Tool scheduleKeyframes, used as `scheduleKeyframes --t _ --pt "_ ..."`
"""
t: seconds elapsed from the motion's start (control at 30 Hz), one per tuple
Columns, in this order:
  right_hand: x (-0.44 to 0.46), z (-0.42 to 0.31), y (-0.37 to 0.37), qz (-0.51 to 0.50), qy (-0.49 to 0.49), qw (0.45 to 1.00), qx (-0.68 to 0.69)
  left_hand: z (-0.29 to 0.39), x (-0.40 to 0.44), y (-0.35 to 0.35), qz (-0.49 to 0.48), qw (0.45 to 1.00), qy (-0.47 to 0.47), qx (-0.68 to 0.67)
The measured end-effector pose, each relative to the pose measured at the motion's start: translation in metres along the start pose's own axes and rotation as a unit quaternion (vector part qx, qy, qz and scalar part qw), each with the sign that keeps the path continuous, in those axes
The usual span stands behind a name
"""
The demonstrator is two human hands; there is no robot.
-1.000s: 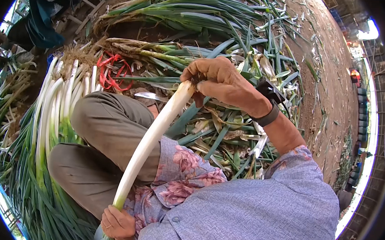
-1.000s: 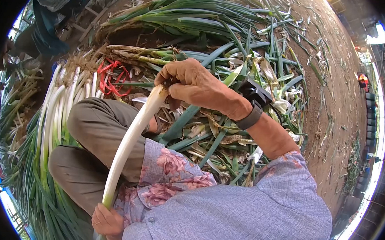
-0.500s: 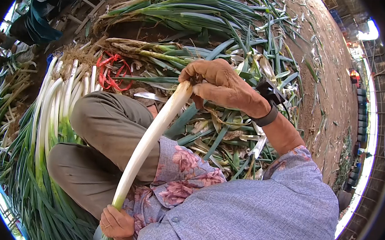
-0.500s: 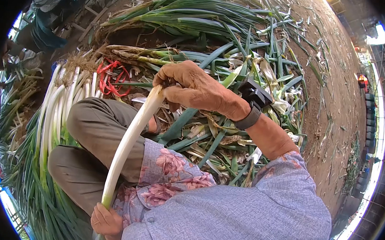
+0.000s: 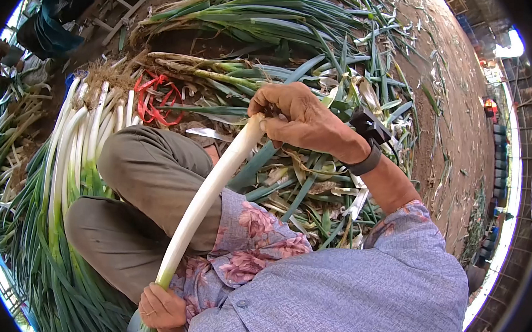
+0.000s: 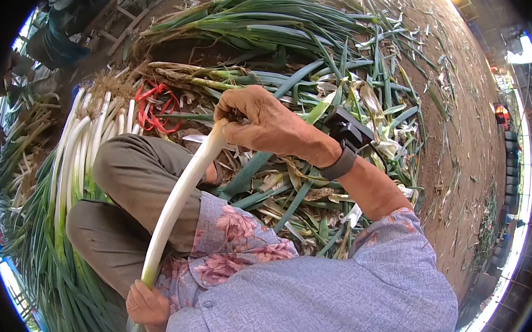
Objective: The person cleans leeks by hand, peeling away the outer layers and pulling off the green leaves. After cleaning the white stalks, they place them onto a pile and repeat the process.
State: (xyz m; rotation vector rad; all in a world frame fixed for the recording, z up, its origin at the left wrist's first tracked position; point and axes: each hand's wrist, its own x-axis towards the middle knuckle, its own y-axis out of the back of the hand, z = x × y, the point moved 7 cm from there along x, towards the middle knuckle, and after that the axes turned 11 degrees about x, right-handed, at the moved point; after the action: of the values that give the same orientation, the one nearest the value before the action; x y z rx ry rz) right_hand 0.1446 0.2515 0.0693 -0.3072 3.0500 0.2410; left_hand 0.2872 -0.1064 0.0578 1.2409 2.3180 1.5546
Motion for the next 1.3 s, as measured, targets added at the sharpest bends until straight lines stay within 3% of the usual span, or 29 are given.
scheduleKeyframes --t 0.23,0.53,0.63,0.73,0.93,1.03,1.3 --pt "-0.007 0.0 0.005 0.026 -0.061 0.98 0.187 -0.002 0.005 -0.014 -0.069 0.986 0.081 -0.128" --pt "-0.004 -0.003 0.0 -0.005 -0.073 0.997 -0.025 0.007 0.003 -0.009 -0.045 0.995 0.055 -0.071" --pt "-0.005 0.004 0.0 -0.001 -0.09 0.996 -0.02 0.007 0.002 -0.009 -0.05 0.995 0.051 -0.069" --pt "-0.009 0.005 0.001 0.01 -0.113 0.985 0.128 0.007 0.002 -0.008 -0.039 0.996 0.054 -0.061" --pt "-0.003 0.003 -0.003 -0.004 -0.152 0.988 0.001 0.007 0.002 -0.006 -0.037 0.996 0.056 -0.053" --pt "-0.003 0.011 -0.004 0.004 -0.156 0.988 0.003 0.007 0.001 -0.005 -0.045 0.996 0.058 -0.05" --pt "-0.005 0.012 -0.003 0.006 -0.165 0.967 0.195 0.005 0.004 -0.003 -0.039 0.996 0.067 -0.051"
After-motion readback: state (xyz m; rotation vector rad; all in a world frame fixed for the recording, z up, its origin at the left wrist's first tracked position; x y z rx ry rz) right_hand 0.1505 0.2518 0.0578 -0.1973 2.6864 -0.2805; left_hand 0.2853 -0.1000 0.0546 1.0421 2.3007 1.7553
